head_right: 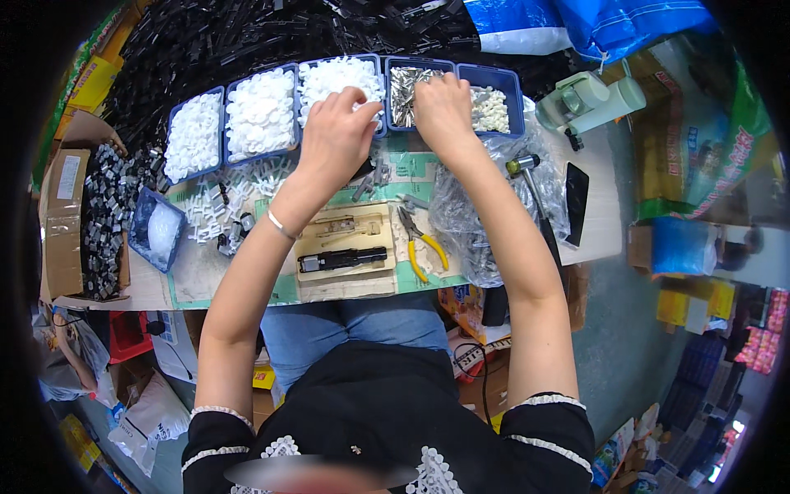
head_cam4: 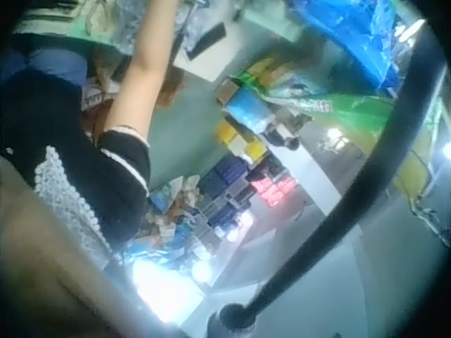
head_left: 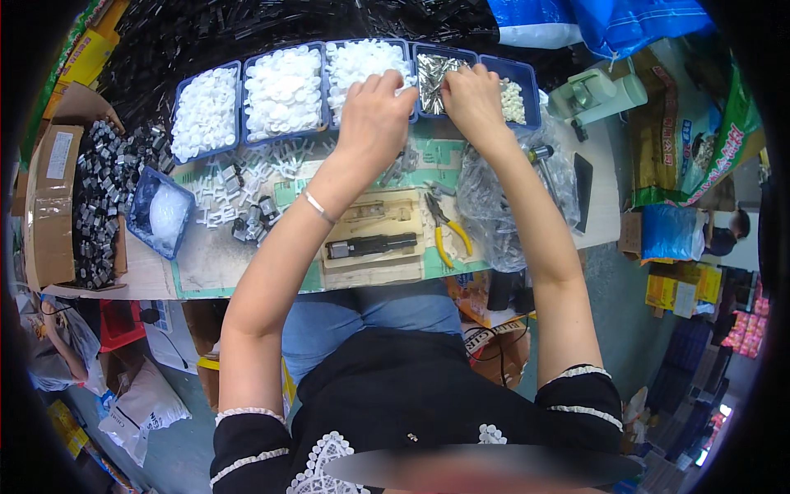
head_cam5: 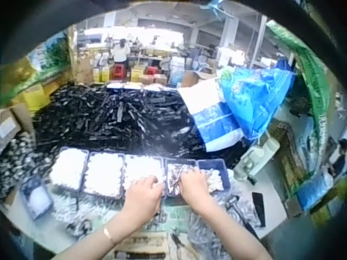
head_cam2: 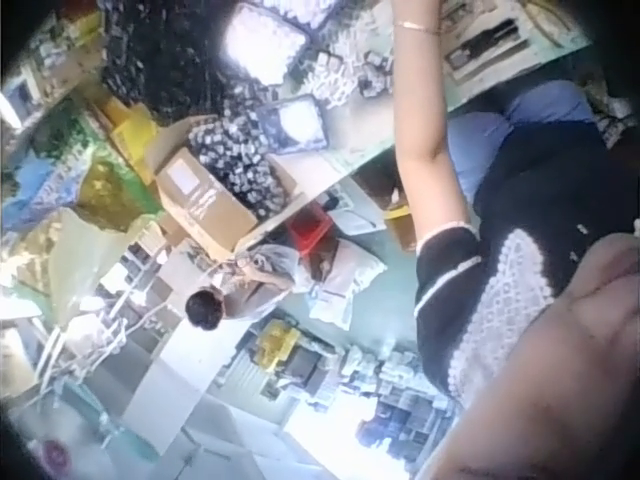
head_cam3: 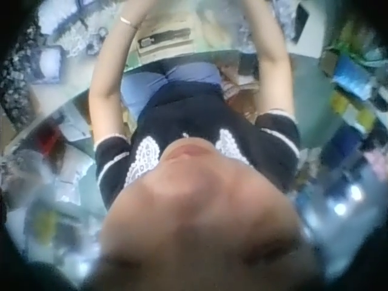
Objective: The person assembles an electronic component by hand, joining plastic housing, metal contacts, and plastic gears with a manual screwdriver.
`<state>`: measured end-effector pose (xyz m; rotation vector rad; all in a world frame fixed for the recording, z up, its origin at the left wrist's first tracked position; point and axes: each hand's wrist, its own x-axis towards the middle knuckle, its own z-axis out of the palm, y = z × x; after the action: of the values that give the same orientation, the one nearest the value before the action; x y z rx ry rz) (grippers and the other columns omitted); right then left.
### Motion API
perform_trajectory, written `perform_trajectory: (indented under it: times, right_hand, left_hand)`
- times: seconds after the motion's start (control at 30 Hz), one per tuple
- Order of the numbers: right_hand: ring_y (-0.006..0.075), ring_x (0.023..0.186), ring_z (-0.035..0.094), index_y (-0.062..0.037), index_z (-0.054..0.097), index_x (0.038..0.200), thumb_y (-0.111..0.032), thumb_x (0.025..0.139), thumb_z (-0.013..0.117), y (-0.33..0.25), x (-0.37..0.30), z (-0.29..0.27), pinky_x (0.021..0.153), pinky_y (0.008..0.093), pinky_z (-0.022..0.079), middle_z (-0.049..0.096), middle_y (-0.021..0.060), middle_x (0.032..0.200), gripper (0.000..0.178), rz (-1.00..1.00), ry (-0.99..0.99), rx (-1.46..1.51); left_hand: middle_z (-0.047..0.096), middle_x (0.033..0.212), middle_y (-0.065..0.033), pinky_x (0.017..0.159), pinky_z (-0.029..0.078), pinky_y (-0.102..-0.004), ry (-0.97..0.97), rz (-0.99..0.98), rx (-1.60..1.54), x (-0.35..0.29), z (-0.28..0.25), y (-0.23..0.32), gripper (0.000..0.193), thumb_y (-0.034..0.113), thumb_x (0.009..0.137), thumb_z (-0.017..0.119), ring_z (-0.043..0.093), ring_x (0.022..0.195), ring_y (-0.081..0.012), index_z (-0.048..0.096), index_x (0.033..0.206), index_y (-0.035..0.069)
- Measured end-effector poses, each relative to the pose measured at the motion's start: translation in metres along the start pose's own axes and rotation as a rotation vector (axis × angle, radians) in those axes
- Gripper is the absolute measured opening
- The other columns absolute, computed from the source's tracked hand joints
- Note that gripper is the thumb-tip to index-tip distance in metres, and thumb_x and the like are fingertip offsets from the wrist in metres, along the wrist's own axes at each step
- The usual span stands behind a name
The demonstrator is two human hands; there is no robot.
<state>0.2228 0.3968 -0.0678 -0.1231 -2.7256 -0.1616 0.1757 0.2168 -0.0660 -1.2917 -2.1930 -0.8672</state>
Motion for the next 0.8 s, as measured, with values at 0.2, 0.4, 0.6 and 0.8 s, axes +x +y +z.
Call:
perform_trajectory:
  times: [0.2, 0.4, 0.6, 0.8]
  right_hand:
    - [0.0328, 0.072, 0.063, -0.0038, 0.063, 0.071, -0.005, 0.072, 0.056, 0.000, 0.001, 0.002, 0.067, 0.0440, 0.047, 0.064, 0.0171, 0.071, 0.007, 0.012, -0.034, 0.157]
    - [0.0320, 0.071, 0.065, -0.0012, 0.063, 0.079, -0.004, 0.076, 0.058, 0.001, -0.003, -0.006, 0.066, 0.0400, 0.051, 0.065, 0.0163, 0.073, 0.007, 0.219, 0.058, 0.568]
    - [0.0182, 0.083, 0.065, 0.0004, 0.052, 0.089, 0.001, 0.086, 0.059, -0.030, -0.023, -0.045, 0.073, 0.0248, 0.053, 0.061, 0.0086, 0.089, 0.008, 0.410, 0.118, 1.466]
    - [0.0084, 0.074, 0.059, 0.0004, 0.050, 0.081, 0.004, 0.081, 0.066, -0.095, -0.065, -0.080, 0.066, 0.0223, 0.053, 0.060, 0.0068, 0.084, 0.016, 0.220, 0.368, 1.400]
  left_hand:
    - [0.056, 0.086, -0.0092, 0.073, 0.043, -0.0363, -0.146, 0.070, 0.210, 0.041, 0.020, -0.008, 0.006, 0.010, 0.070, 0.065, 0.055, 0.085, -0.0255, 0.064, 0.073, 0.005]
    - [0.057, 0.083, -0.0080, 0.074, 0.043, -0.0367, -0.134, 0.084, 0.229, 0.045, 0.022, -0.013, 0.004, 0.010, 0.072, 0.065, 0.056, 0.084, -0.0254, 0.063, 0.074, 0.007]
    - [0.067, 0.093, -0.0111, 0.070, 0.049, -0.0281, -0.104, -0.479, -0.615, 0.015, -0.015, -0.007, 0.010, 0.011, 0.084, 0.065, 0.065, 0.082, -0.0194, 0.063, 0.088, 0.002]
    - [0.066, 0.095, -0.0105, 0.079, 0.054, -0.0246, 0.034, -0.954, -1.905, -0.052, -0.053, 0.035, 0.020, 0.006, 0.087, 0.063, 0.064, 0.086, -0.0156, 0.061, 0.104, -0.002]
